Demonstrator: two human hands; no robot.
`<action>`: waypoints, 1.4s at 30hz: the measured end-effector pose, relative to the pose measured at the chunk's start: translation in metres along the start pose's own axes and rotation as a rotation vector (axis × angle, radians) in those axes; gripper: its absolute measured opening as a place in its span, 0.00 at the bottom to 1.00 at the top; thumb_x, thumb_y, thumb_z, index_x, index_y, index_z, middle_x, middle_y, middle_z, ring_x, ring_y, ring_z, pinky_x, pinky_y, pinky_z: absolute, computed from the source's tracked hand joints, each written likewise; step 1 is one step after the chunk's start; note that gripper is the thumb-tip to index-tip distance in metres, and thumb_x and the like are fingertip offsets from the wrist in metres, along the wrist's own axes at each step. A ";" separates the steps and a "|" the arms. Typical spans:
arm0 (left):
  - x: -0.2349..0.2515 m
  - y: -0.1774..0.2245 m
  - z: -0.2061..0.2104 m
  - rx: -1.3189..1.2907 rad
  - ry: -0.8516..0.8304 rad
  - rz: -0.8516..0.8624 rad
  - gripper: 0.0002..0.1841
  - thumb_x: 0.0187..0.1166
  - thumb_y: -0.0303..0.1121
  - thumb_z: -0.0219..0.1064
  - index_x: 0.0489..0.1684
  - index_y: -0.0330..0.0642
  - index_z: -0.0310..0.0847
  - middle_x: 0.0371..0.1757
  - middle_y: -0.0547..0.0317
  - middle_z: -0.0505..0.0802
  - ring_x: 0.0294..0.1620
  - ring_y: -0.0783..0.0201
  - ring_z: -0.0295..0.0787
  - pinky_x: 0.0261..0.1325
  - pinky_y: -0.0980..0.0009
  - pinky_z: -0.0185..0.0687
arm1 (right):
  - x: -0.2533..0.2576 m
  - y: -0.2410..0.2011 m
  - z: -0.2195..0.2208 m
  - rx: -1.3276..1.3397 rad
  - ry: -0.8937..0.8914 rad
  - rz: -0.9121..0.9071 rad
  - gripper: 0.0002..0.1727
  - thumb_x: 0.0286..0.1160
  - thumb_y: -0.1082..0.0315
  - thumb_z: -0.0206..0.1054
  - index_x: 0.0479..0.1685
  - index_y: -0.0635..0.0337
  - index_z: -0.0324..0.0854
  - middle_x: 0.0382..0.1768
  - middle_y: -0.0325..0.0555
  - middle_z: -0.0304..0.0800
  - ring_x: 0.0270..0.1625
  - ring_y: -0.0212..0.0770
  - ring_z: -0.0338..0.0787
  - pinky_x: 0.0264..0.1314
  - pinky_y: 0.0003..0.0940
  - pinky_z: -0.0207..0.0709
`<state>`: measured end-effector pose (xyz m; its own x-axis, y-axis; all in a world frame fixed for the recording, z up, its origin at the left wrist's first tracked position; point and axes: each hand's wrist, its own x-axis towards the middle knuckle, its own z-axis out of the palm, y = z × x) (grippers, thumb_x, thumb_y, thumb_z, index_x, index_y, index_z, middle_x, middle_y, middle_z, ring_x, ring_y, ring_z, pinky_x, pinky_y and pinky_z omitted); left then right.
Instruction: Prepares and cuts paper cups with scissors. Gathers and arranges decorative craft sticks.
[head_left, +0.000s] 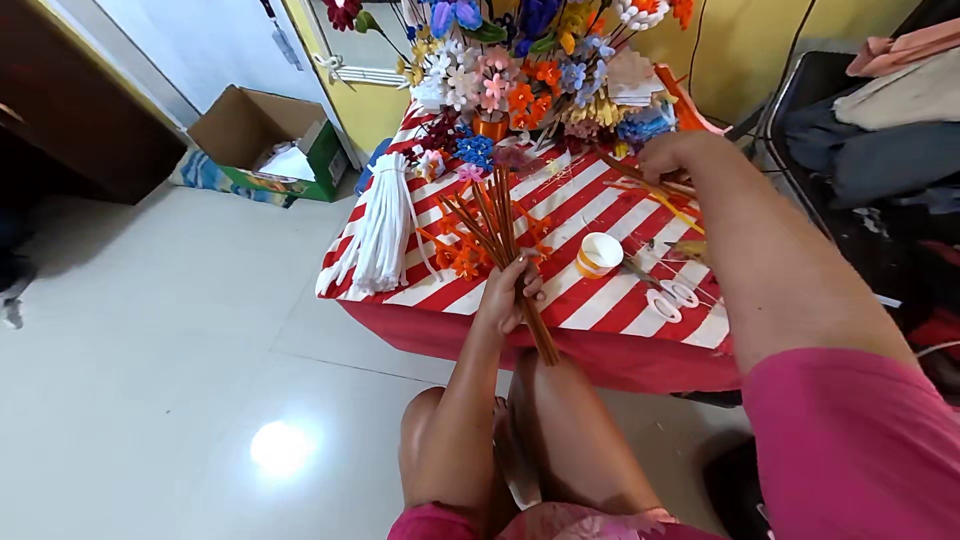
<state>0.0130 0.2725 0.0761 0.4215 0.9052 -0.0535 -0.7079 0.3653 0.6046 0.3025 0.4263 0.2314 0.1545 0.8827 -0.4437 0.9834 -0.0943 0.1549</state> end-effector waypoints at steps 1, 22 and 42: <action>0.000 0.000 0.000 -0.004 -0.001 0.000 0.16 0.94 0.30 0.40 0.47 0.38 0.77 0.17 0.65 0.77 0.15 0.71 0.76 0.26 0.76 0.83 | -0.003 0.003 -0.003 -0.008 0.022 0.020 0.13 0.72 0.75 0.73 0.47 0.80 0.84 0.51 0.75 0.86 0.59 0.71 0.85 0.59 0.71 0.73; -0.002 -0.002 0.008 0.017 0.091 0.040 0.15 0.94 0.30 0.42 0.45 0.37 0.77 0.15 0.65 0.75 0.12 0.71 0.74 0.24 0.77 0.83 | -0.063 0.038 -0.038 0.211 0.374 0.202 0.19 0.86 0.68 0.59 0.45 0.84 0.82 0.55 0.83 0.83 0.65 0.80 0.81 0.62 0.82 0.67; -0.010 -0.007 0.032 0.185 -0.054 0.261 0.17 0.93 0.32 0.46 0.70 0.40 0.75 0.58 0.47 0.94 0.57 0.55 0.94 0.61 0.59 0.89 | -0.169 -0.135 0.204 1.149 0.749 -0.565 0.15 0.84 0.71 0.56 0.46 0.72 0.87 0.45 0.56 0.89 0.50 0.43 0.89 0.57 0.38 0.83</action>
<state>0.0322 0.2542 0.0983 0.2723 0.9485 0.1618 -0.6834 0.0723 0.7264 0.1633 0.1960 0.1057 0.0030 0.9182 0.3962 0.4847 0.3452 -0.8037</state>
